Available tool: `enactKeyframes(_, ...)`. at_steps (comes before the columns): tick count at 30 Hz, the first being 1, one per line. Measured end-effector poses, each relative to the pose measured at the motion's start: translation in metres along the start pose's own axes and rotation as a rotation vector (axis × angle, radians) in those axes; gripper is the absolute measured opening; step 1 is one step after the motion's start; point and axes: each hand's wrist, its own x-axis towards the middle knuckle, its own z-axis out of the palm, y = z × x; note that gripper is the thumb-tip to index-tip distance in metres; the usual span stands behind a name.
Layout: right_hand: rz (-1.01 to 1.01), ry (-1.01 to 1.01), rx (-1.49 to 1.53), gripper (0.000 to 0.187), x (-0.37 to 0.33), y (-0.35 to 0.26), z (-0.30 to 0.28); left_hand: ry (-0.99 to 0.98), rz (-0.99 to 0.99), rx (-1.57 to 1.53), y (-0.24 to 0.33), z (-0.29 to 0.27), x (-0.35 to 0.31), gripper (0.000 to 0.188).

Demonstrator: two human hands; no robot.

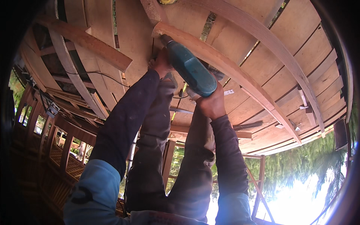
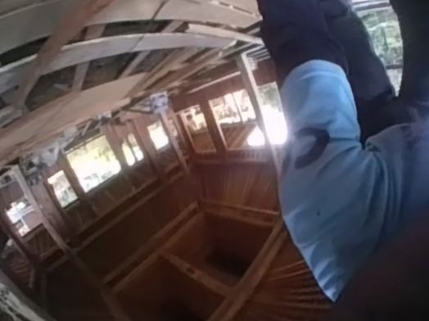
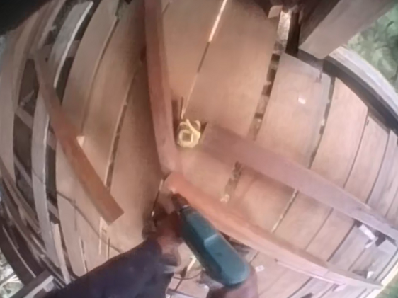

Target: The person measures and marks a curved wooden plank on a roof structure using a tape measure, pencil, and ruler. They then cut the plank with a hand saw and drill a hole into it using a power drill.

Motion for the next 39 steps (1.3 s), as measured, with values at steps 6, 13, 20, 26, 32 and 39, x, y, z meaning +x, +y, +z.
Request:
enactKeyframes(6, 0.018, -0.012, 0.014, 0.053, -0.002, 0.0, 0.0, -0.113, 0.029, 0.102, -0.029, 0.005, -0.002, 0.034)
enactKeyframes(13, 0.034, -0.014, 0.016, 0.056, 0.001, -0.003, 0.0, -0.06, 0.0, 0.001, -0.008, 0.0, 0.001, 0.033)
enactKeyframes(20, 0.016, -0.031, 0.025, 0.058, 0.001, 0.001, -0.002, -0.158, 0.049, 0.208, -0.037, 0.006, 0.0, 0.04)
enactKeyframes(26, 0.015, -0.023, -0.004, 0.058, 0.002, -0.001, -0.001, -0.139, 0.115, 0.35, -0.055, 0.013, -0.004, 0.044)
enactKeyframes(32, 0.026, -0.028, 0.002, 0.057, 0.003, 0.004, -0.002, -0.182, 0.058, 0.278, -0.049, 0.01, -0.001, 0.042)
enactKeyframes(39, 0.02, -0.034, -0.018, 0.057, 0.003, 0.001, -0.002, -0.142, 0.102, 0.253, -0.053, 0.015, -0.002, 0.031)
